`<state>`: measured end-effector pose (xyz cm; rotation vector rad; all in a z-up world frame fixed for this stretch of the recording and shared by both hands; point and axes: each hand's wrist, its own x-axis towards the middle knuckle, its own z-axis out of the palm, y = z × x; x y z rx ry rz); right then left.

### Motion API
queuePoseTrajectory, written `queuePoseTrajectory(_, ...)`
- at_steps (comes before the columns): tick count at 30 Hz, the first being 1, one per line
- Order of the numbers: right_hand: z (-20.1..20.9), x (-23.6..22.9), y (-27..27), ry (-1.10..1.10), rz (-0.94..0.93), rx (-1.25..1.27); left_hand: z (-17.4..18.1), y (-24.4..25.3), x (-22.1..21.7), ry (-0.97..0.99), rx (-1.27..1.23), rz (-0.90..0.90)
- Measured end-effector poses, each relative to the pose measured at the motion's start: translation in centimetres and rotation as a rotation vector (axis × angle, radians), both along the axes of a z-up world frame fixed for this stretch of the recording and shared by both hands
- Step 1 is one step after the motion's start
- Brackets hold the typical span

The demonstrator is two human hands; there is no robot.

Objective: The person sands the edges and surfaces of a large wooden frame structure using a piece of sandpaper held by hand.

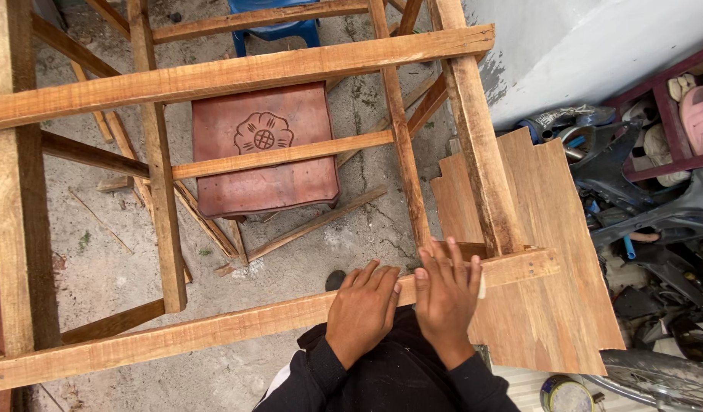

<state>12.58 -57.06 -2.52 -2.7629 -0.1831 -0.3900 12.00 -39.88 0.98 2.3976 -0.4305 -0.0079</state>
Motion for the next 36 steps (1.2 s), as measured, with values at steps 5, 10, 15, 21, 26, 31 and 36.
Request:
queuePoseTrajectory(5, 0.4, -0.1, -0.5, 0.024, 0.12, 0.025, 0.0, -0.3, -0.1, -0.048, 0.043, 0.02)
queuePoseTrajectory(10, 0.7, 0.2, 0.2, -0.01, 0.047, 0.041, 0.2, -0.3, 0.2, -0.026, 0.022, 0.004)
queuePoseTrajectory(15, 1.4, 0.9, -0.8, 0.025, 0.162, 0.01, 1.0, 0.0, 0.6, 0.046, -0.027, -0.032)
queuePoseTrajectory(21, 0.9, -0.6, 1.2, 0.005, 0.117, 0.067, 1.1, 0.3, 0.8, 0.152, 0.027, -0.059)
queuePoseTrajectory(26, 1.1, 0.9, -0.6, -0.007, 0.087, 0.012, 0.5, 0.3, 0.6, 0.085, 0.001, -0.06)
queuePoseTrajectory(31, 2.0, 1.3, -1.2, 0.106, 0.139, 0.004, 0.8, 0.4, 0.7, 0.116, 0.001, -0.066)
queuePoseTrajectory(36, 1.5, 2.4, -2.4, 0.111, 0.019, -0.056, 1.0, 0.3, 0.7, 0.106, -0.01, -0.064)
